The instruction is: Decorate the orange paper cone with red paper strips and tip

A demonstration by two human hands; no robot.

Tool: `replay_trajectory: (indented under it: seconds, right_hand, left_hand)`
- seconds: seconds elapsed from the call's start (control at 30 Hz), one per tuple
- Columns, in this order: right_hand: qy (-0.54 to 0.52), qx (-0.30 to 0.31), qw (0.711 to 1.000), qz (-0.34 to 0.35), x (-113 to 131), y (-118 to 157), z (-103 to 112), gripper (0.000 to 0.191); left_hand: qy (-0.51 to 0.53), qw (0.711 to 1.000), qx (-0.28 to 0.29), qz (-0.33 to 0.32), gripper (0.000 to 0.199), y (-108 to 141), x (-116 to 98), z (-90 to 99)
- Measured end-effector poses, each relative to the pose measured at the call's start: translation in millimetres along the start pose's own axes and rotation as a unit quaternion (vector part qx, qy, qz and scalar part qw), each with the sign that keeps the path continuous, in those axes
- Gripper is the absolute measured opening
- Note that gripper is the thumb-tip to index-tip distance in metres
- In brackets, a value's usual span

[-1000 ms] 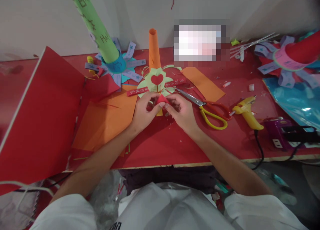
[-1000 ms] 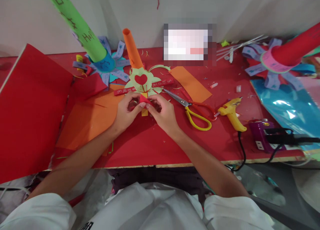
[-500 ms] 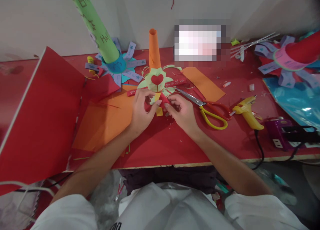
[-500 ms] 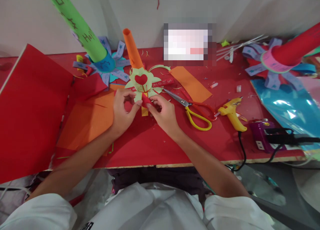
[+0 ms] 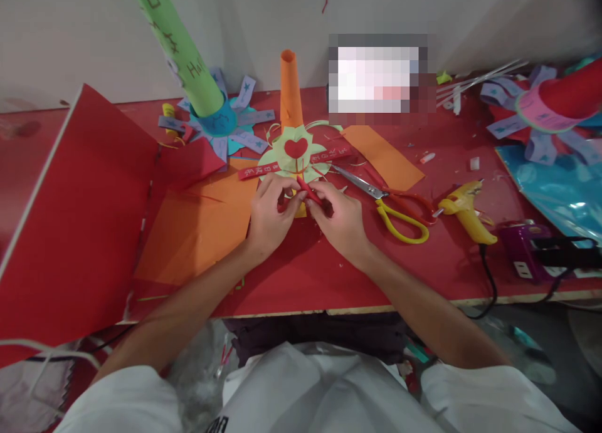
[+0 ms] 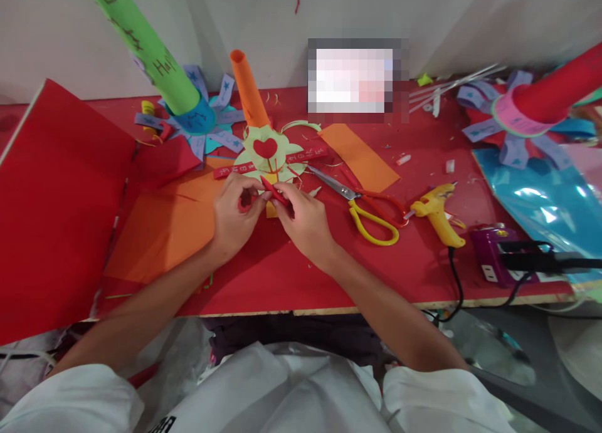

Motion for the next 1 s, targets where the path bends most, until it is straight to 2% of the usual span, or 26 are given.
replay_trajectory:
  seconds: [0.3,0.53,0.7,0.83,1.0]
  right_hand:
    - [-0.03,0.019,0.999,-0.02,-1.4,0.4,-2.3,0.024]
    - [-0.064,0.023,0.997,-0.033,-2.6,-1.0,-1.6,0.025]
    - [-0.103,0.024,0.993,-0.05,-6.4,-2.1,-1.4,0.024]
    - [-0.127,0.012,0.99,-0.06,-11.2,-2.7,-1.5,0.025]
    - [-0.236,0.022,0.967,-0.087,-13.3,-5.4,0.1,0.029]
  left_hand:
    - [-0.017,0.999,-0.023,-0.018,0.001,3.7,0.2,-1.2]
    - [-0.008,1.0,0.0,-0.021,0.014,2.1,2.8,-0.3]
    - [0.007,0.999,-0.03,-0.037,0.02,-1.5,5.0,4.5]
    - [0.086,0.992,-0.088,0.026,0.03,-5.7,22.4,9.5]
    - [0.265,0.942,-0.169,0.119,0.042,-10.0,58.4,11.6]
Point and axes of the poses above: each hand's wrist, its own y-axis away from the middle knuckle, its own z-axis out of the back of the hand, x = y × z, the point moved 3 cm from there along -y, towards the middle knuckle, and after that the axes turned 13 degrees about x, right-handed, at the moved point
